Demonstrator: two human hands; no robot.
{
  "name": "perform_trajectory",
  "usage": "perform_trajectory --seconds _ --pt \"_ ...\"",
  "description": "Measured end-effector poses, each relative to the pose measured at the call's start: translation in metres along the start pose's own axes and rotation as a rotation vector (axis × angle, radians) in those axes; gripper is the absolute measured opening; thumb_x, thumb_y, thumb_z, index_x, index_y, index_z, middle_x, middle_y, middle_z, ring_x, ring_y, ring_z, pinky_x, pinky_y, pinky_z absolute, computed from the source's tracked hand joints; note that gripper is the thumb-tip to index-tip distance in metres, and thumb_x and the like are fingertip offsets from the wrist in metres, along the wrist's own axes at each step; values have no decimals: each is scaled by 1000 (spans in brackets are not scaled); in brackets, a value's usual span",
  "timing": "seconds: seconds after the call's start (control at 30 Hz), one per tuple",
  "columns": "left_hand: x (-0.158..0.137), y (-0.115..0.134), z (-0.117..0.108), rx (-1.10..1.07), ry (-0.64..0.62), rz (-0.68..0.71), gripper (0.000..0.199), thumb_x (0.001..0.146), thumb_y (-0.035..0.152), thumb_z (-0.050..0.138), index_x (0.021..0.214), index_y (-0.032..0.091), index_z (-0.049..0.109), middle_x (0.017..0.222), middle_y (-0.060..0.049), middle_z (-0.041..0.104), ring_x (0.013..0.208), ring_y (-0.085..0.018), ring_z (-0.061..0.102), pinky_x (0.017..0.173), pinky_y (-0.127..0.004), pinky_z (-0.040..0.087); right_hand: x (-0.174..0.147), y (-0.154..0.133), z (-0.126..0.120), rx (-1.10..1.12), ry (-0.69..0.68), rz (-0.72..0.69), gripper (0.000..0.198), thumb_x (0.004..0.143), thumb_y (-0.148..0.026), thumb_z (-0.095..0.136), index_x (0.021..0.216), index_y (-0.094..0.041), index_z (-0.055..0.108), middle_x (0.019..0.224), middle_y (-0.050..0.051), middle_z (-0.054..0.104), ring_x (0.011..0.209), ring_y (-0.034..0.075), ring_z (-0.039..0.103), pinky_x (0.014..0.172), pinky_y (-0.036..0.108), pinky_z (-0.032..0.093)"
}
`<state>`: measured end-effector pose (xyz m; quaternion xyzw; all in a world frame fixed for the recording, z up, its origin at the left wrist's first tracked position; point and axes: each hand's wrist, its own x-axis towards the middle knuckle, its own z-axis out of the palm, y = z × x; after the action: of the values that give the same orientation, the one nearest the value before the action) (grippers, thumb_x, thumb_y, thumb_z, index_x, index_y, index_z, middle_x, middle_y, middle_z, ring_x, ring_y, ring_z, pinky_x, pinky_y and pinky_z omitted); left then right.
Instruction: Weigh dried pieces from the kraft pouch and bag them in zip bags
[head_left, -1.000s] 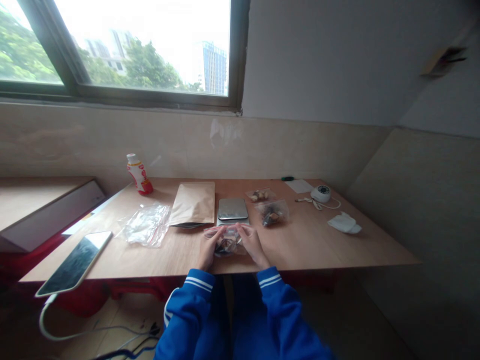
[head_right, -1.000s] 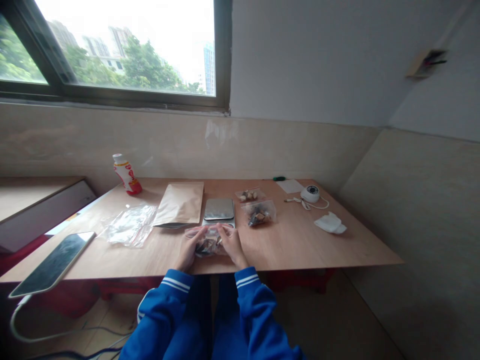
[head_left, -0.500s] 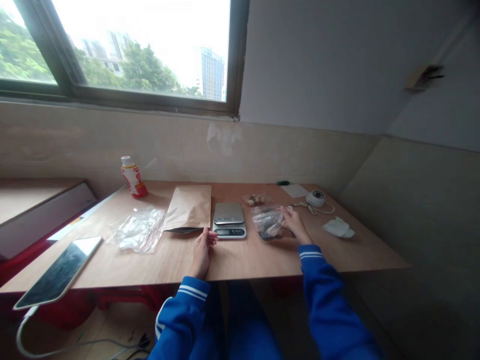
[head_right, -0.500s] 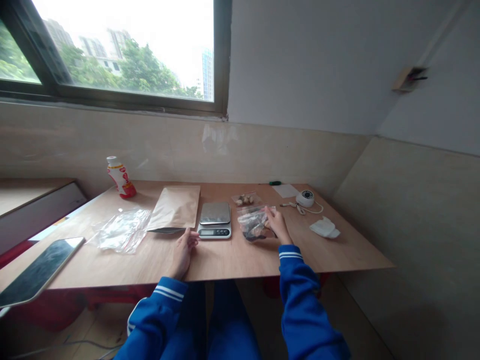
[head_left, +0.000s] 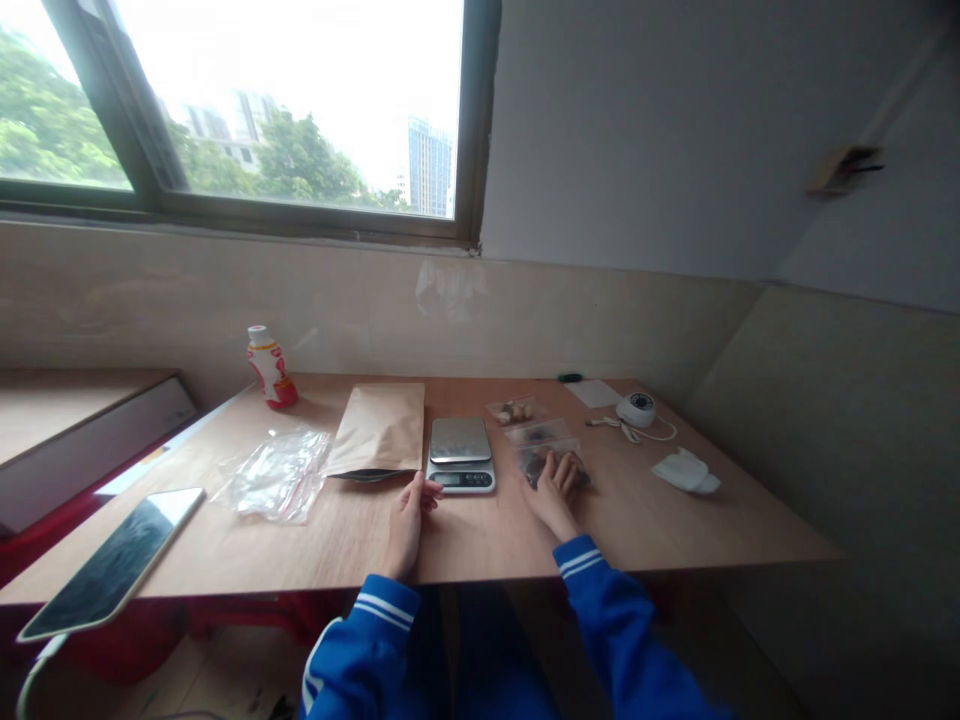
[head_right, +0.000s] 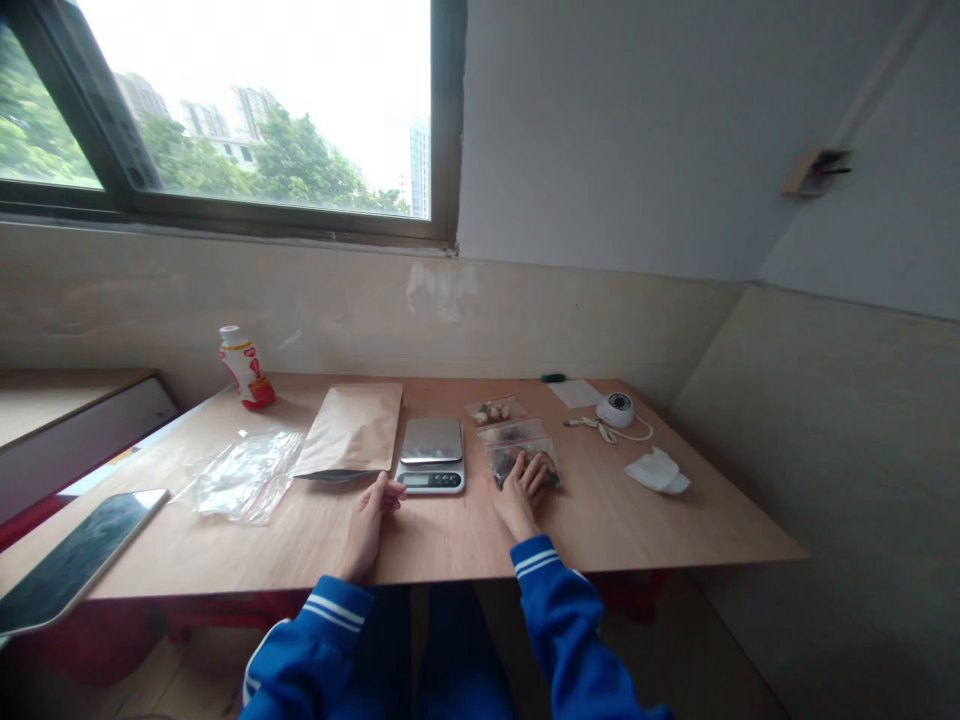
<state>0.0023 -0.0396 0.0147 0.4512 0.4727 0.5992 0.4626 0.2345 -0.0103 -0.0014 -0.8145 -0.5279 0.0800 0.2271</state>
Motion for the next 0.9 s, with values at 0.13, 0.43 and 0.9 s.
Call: perform_trajectory --seconds 0.13,0.43,0.9 --pt "-1 7 -9 311 77 181 28 87 37 46 94 20 66 94 -7 66 85 -22 59 75 -33 46 37 -21 1 60 -41 87 82 82 -42 44 147 0 15 153 28 -3 141 42 -2 104 65 16" --pt "49 36 -83 1194 214 302 60 70 0 41 124 21 57 138 -14 46 124 -36 44 97 -52 36 33 -60 -11 397 -2 -194 71 83 -47 51 140 -7 36 151 25 17 141 39 11 110 57 19" --pt "47 70 -82 1212 226 731 24 87 33 53 101 27 72 76 -5 71 65 -19 62 53 -24 33 -90 -158 -3 78 -107 -1154 37 84 -1 43 118 -5 57 109 18 65 102 26 60 89 36 49"
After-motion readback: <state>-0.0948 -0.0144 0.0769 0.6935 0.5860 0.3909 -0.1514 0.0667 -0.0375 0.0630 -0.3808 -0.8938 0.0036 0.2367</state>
